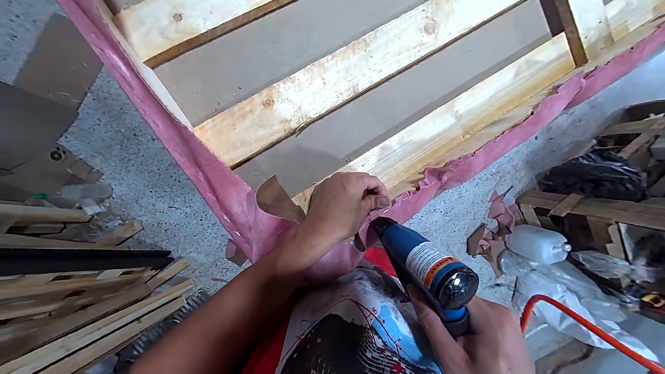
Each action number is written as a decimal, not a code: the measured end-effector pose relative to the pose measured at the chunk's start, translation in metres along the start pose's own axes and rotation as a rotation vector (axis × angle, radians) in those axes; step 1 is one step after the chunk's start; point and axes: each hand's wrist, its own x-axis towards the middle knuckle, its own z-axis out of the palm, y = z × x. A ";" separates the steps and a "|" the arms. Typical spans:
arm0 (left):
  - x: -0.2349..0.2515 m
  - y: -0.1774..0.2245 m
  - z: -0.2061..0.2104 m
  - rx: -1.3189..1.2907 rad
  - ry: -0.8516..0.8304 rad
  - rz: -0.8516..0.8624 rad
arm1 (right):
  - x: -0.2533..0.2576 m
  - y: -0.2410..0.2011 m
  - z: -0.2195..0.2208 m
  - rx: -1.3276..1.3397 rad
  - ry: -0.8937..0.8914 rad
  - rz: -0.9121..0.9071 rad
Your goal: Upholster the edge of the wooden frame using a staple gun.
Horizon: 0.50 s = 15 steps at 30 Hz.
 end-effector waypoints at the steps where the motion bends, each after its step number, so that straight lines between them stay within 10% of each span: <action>1: 0.000 0.002 -0.001 0.003 -0.002 -0.015 | -0.001 0.001 -0.002 0.011 -0.002 0.012; 7: -0.044 0.009 -0.016 0.014 0.193 0.060 | 0.030 0.018 -0.043 -0.206 0.212 -0.170; 15: -0.129 -0.012 0.019 0.426 0.359 0.228 | 0.244 0.048 -0.040 -0.551 0.045 -0.639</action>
